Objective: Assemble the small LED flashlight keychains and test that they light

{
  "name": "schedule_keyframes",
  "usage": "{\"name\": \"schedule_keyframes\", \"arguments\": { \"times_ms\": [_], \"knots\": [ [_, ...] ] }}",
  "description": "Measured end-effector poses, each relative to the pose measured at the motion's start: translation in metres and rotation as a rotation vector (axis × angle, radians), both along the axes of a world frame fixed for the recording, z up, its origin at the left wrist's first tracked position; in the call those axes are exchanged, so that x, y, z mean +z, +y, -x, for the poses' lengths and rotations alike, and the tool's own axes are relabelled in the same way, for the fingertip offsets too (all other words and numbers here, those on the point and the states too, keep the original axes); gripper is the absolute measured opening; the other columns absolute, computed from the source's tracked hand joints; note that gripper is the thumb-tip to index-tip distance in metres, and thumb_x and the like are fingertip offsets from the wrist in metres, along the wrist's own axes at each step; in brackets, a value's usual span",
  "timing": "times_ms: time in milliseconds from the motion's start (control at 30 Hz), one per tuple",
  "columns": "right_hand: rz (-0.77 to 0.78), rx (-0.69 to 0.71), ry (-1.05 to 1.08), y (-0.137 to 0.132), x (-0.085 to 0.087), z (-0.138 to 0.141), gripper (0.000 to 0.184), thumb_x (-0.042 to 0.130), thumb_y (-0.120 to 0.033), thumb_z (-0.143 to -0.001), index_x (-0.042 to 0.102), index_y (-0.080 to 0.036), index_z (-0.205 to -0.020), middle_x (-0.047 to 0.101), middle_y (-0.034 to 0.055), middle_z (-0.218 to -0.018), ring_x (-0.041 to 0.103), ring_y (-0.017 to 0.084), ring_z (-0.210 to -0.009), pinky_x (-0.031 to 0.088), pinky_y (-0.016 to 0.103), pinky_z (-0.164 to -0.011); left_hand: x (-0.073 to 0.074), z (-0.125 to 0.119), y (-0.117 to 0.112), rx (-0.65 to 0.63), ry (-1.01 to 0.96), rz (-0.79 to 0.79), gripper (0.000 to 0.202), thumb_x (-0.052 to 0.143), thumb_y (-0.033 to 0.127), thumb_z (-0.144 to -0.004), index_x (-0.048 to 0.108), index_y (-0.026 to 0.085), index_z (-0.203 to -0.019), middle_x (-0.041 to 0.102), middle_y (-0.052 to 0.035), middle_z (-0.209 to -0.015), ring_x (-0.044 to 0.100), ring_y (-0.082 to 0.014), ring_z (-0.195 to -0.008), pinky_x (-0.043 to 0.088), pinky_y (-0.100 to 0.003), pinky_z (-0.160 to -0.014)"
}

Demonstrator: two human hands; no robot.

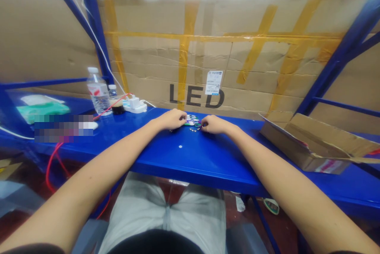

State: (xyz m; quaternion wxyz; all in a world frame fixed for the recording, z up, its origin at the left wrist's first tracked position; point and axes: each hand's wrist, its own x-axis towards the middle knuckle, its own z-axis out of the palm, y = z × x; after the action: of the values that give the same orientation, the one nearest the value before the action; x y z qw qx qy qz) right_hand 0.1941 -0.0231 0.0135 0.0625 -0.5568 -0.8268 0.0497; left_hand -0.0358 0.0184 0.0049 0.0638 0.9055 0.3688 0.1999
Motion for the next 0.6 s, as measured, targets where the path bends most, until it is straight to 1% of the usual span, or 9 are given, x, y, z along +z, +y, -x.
{"name": "schedule_keyframes", "arguments": {
  "times_ms": [100, 167, 233, 300, 367, 467, 533, 600],
  "knots": [
    [-0.006, 0.012, 0.117, -0.002, 0.001, 0.002, 0.012, 0.059, -0.015, -0.085, 0.07, -0.016, -0.081, 0.072, 0.0048, -0.076, 0.063, 0.016, -0.068, 0.041, 0.024, -0.061, -0.002, -0.006, -0.004, -0.089, -0.026, -0.007, 0.016, 0.056, 0.029, -0.088, 0.067, 0.019, -0.092, 0.071, -0.0057, -0.087, 0.061, -0.0181, -0.075, 0.041, -0.028, -0.069],
    [0.008, 0.034, 0.254, -0.002, 0.001, 0.004, 0.012, 0.057, -0.016, -0.087, 0.068, -0.016, -0.083, 0.071, 0.0035, -0.074, 0.063, 0.015, -0.065, 0.043, 0.024, -0.06, -0.003, -0.01, -0.007, -0.135, -0.056, 0.009, 0.02, 0.058, 0.033, -0.088, 0.065, 0.018, -0.099, 0.071, -0.0074, -0.096, 0.062, -0.0194, -0.083, 0.043, -0.029, -0.074],
    [0.045, 0.067, 0.402, -0.003, 0.0, 0.007, 0.011, 0.055, -0.016, -0.089, 0.065, -0.016, -0.084, 0.069, 0.0025, -0.072, 0.062, 0.014, -0.062, 0.046, 0.023, -0.059, -0.006, -0.014, -0.009, -0.155, -0.106, 0.049, 0.027, 0.064, 0.037, -0.086, 0.061, 0.017, -0.103, 0.07, -0.0081, -0.1, 0.063, -0.0204, -0.086, 0.045, -0.03, -0.076],
    [0.082, 0.095, 0.527, -0.004, 0.0, 0.011, 0.012, 0.054, -0.018, -0.091, 0.062, -0.016, -0.082, 0.068, 0.0018, -0.07, 0.061, 0.013, -0.06, 0.047, 0.022, -0.057, -0.008, -0.017, -0.011, -0.155, -0.184, 0.104, 0.033, 0.07, 0.039, -0.081, 0.058, 0.018, -0.104, 0.069, -0.0071, -0.099, 0.064, -0.0206, -0.087, 0.046, -0.03, -0.075],
    [0.103, 0.103, 0.6, -0.006, 0.001, 0.015, 0.015, 0.054, -0.018, -0.093, 0.059, -0.017, -0.079, 0.067, 0.0016, -0.068, 0.061, 0.013, -0.059, 0.049, 0.022, -0.056, -0.011, -0.02, -0.011, -0.149, -0.285, 0.155, 0.033, 0.072, 0.037, -0.078, 0.055, 0.018, -0.1, 0.068, -0.0053, -0.095, 0.064, -0.0196, -0.086, 0.047, -0.03, -0.073],
    [0.141, 0.091, 0.646, -0.01, 0.002, 0.019, 0.018, 0.053, -0.016, -0.094, 0.056, -0.017, -0.077, 0.068, 0.0026, -0.069, 0.063, 0.013, -0.057, 0.05, 0.023, -0.054, -0.014, -0.023, -0.009, -0.162, -0.41, 0.219, 0.027, 0.071, 0.03, -0.078, 0.052, 0.018, -0.094, 0.067, -0.003, -0.088, 0.064, -0.0175, -0.081, 0.048, -0.029, -0.071],
    [0.178, 0.077, 0.677, -0.012, 0.002, 0.021, 0.017, 0.055, -0.015, -0.094, 0.054, -0.018, -0.077, 0.07, 0.0035, -0.071, 0.065, 0.014, -0.056, 0.051, 0.025, -0.054, -0.016, -0.024, -0.006, -0.173, -0.453, 0.257, 0.025, 0.071, 0.027, -0.078, 0.052, 0.018, -0.091, 0.066, -0.0021, -0.084, 0.064, -0.0163, -0.078, 0.048, -0.028, -0.07],
    [0.196, 0.05, 0.713, -0.012, 0.002, 0.021, 0.015, 0.057, -0.014, -0.094, 0.053, -0.018, -0.081, 0.068, 0.0022, -0.069, 0.064, 0.014, -0.054, 0.051, 0.025, -0.053, -0.016, -0.024, -0.004, -0.184, -0.488, 0.295, 0.024, 0.071, 0.025, -0.078, 0.052, 0.018, -0.091, 0.066, -0.0009, -0.081, 0.064, -0.0152, -0.075, 0.049, -0.028, -0.069]
  ]
}}
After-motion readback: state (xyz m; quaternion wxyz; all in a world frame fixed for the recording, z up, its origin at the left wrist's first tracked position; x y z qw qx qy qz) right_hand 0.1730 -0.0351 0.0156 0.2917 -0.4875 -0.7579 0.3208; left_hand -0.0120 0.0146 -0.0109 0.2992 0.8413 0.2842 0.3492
